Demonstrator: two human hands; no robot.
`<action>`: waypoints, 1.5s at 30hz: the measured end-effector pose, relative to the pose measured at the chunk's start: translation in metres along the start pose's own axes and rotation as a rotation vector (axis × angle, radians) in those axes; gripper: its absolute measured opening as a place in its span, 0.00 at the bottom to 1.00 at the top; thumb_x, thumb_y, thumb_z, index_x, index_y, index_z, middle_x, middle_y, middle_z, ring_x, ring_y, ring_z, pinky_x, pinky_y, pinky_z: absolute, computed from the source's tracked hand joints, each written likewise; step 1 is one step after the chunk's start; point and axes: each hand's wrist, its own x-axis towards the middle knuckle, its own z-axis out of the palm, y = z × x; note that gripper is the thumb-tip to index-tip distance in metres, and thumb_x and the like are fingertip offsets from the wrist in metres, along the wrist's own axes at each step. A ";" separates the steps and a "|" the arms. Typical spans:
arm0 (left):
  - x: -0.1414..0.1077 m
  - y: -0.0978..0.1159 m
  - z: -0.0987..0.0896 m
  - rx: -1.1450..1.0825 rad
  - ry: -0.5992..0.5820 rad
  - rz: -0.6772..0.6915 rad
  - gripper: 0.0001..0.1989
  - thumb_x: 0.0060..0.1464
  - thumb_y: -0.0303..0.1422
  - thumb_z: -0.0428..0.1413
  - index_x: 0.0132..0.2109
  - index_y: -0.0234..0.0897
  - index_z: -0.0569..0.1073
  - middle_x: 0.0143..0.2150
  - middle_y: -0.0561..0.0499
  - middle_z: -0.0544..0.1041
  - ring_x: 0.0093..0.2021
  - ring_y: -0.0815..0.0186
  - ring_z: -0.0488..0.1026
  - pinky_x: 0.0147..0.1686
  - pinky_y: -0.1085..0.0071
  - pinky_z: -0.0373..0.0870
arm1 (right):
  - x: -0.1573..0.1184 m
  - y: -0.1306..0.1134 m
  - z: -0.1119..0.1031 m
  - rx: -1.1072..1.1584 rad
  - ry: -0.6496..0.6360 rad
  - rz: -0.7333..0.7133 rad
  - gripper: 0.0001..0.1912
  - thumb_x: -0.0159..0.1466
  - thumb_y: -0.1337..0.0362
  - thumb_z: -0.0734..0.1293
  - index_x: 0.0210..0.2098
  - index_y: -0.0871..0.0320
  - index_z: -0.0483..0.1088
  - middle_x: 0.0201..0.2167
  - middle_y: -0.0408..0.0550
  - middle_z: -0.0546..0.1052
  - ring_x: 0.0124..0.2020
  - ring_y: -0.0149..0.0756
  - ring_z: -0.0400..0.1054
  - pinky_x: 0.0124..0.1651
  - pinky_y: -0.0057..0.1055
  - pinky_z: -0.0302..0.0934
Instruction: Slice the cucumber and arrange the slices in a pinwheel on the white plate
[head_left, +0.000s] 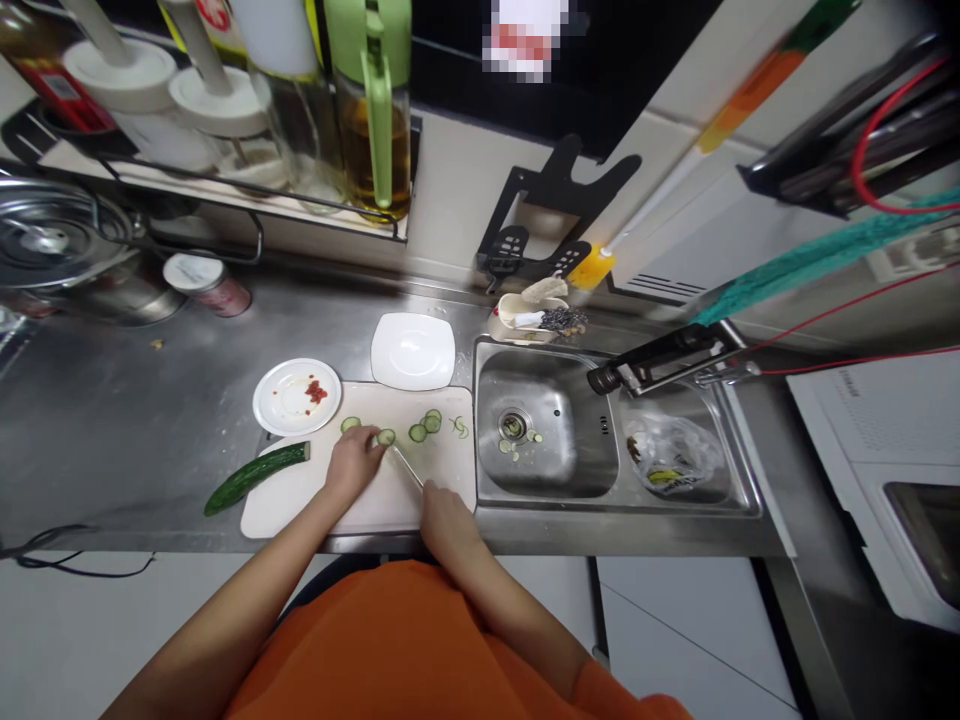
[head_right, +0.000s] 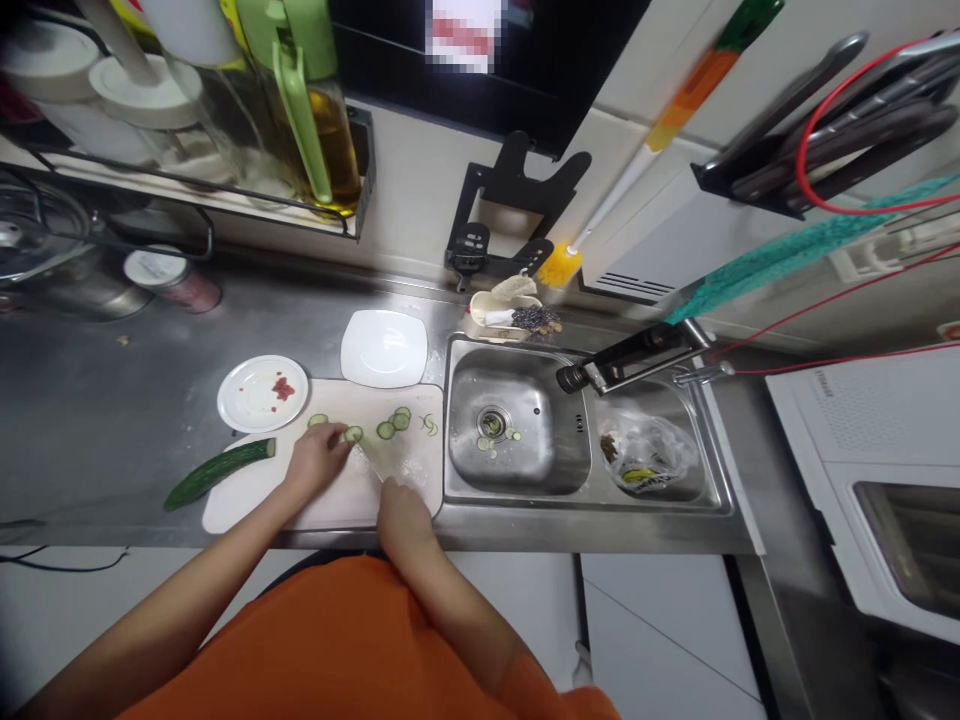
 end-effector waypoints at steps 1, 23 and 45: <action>0.001 0.002 -0.001 -0.005 -0.002 -0.008 0.11 0.49 0.34 0.55 0.39 0.36 0.75 0.35 0.47 0.76 0.37 0.61 0.72 0.40 0.68 0.67 | -0.003 0.003 0.001 -0.001 -0.005 0.009 0.19 0.64 0.79 0.51 0.49 0.63 0.65 0.39 0.57 0.76 0.46 0.42 0.71 0.43 0.31 0.63; 0.011 -0.016 -0.037 0.332 -0.014 -0.248 0.15 0.58 0.37 0.46 0.44 0.39 0.75 0.38 0.44 0.78 0.34 0.58 0.74 0.34 0.67 0.65 | -0.018 0.028 0.004 0.031 -0.096 0.075 0.19 0.60 0.78 0.55 0.48 0.61 0.66 0.38 0.57 0.77 0.43 0.43 0.73 0.39 0.30 0.63; 0.035 0.029 0.026 0.060 -0.323 0.255 0.17 0.54 0.33 0.52 0.51 0.43 0.75 0.45 0.48 0.73 0.44 0.64 0.72 0.46 0.69 0.68 | -0.022 0.032 0.009 0.014 -0.062 0.064 0.18 0.61 0.79 0.54 0.46 0.61 0.66 0.38 0.57 0.77 0.43 0.44 0.73 0.38 0.31 0.64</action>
